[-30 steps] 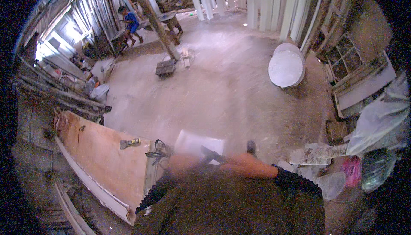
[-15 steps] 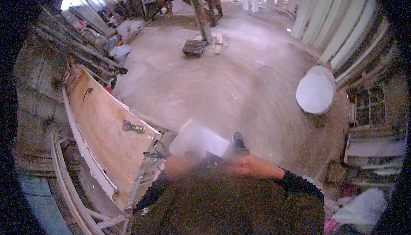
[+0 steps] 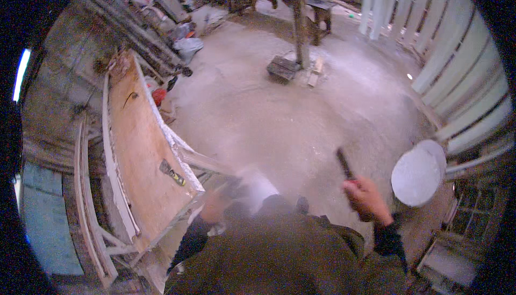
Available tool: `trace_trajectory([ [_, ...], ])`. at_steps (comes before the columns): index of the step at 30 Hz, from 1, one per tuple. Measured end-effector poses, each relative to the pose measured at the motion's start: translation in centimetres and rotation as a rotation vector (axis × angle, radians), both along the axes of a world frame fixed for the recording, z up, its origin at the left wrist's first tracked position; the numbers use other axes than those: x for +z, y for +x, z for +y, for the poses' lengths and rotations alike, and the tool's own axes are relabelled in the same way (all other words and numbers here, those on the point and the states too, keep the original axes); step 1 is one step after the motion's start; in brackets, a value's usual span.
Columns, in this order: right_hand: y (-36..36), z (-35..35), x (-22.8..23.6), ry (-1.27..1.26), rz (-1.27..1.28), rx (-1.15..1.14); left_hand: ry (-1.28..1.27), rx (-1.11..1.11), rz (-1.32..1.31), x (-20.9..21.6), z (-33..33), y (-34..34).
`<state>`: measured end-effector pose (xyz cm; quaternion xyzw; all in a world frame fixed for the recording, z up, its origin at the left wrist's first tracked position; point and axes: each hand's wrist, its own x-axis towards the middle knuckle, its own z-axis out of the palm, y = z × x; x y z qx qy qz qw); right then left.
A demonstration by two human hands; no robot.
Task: The person holds a bundle of dark flexible strips and uses a red utility knife to cut them into shorter lengths. The person repeatedly aligns the strips, slices through them, and places the cut pieces onto a wooden workbench.
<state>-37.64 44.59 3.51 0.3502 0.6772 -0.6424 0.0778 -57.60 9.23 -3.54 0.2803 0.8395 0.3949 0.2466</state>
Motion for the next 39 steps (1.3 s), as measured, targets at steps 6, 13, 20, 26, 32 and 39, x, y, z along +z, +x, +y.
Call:
trace_trajectory([
  [6, -12.6, -4.9, -0.6, -0.357, 0.370, 0.426, 0.687, 0.407, -0.643, 0.2, 5.6, -1.3],
  [13, -24.6, -6.3, 0.9, -0.238, 0.381, 0.841, 0.836, 0.562, -0.369, -2.1, 5.7, -9.6],
  [20, -39.9, -6.8, 1.1, 0.084, 0.491, 1.113, 1.022, 0.741, -0.243, -3.4, 5.8, -23.1],
  [26, -51.5, -8.6, 1.5, 0.206, 0.528, 1.170, 0.564, 0.713, -0.063, -4.8, 3.1, -32.8],
  [32, -59.4, -9.6, 2.0, 0.024, 0.473, 1.264, 0.884, 1.116, -0.469, 0.7, 4.2, -37.7],
  [39, -69.4, -9.7, 0.7, 0.118, 0.565, 1.404, 1.006, 0.962, -0.458, 0.3, 4.2, -43.1],
])
